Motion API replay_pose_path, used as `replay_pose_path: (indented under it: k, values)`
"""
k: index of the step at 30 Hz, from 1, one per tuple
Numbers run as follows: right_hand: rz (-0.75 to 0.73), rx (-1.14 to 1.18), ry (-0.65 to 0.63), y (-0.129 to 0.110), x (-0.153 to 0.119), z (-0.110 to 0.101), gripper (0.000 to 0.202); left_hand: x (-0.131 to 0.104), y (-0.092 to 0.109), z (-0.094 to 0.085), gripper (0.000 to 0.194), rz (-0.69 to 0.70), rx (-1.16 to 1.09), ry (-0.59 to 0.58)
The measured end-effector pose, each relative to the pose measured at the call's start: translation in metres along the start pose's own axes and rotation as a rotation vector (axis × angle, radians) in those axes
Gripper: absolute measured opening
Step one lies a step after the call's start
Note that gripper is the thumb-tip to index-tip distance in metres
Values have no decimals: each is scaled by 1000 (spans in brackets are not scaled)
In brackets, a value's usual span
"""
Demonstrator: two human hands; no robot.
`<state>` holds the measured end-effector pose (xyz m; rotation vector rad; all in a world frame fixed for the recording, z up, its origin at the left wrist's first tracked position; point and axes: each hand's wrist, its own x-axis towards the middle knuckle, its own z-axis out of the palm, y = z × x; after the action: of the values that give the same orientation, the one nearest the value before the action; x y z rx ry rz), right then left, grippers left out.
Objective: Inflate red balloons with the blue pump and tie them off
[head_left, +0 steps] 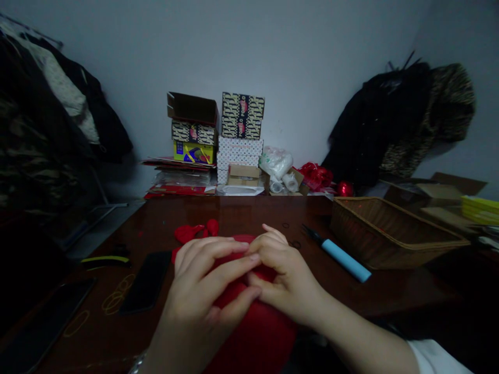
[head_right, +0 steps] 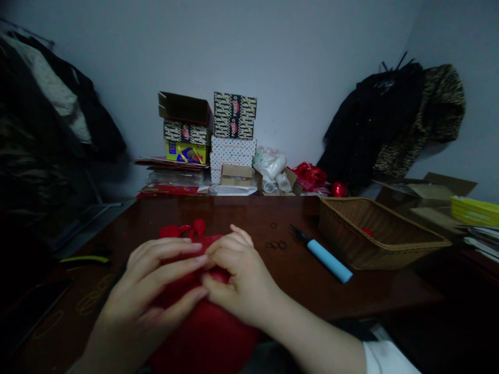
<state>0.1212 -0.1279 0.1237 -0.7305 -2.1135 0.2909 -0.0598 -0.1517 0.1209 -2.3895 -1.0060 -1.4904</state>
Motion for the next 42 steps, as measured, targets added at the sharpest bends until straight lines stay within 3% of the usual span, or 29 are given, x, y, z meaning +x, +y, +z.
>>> replay_pose_path:
  k: [4,8,16,19,33,42]
  values:
    - [-3,-21,-14,-1,3,-2,12,1,-4,-1,20,-3,93,-48]
    - [2,-10,-38,-1,6,-3,11,-2,-10,-7,12,-16,32,-112]
    - [7,2,-155,-3,8,-10,14,-2,-5,-4,19,17,52,-86]
    - [19,0,-189,-3,10,-14,12,-1,-4,-5,22,53,88,-126]
    - [-43,51,-419,-7,13,-25,14,-2,11,-3,16,101,94,-137]
    - [-38,130,-417,0,13,-28,13,-5,16,-2,20,58,2,-185]
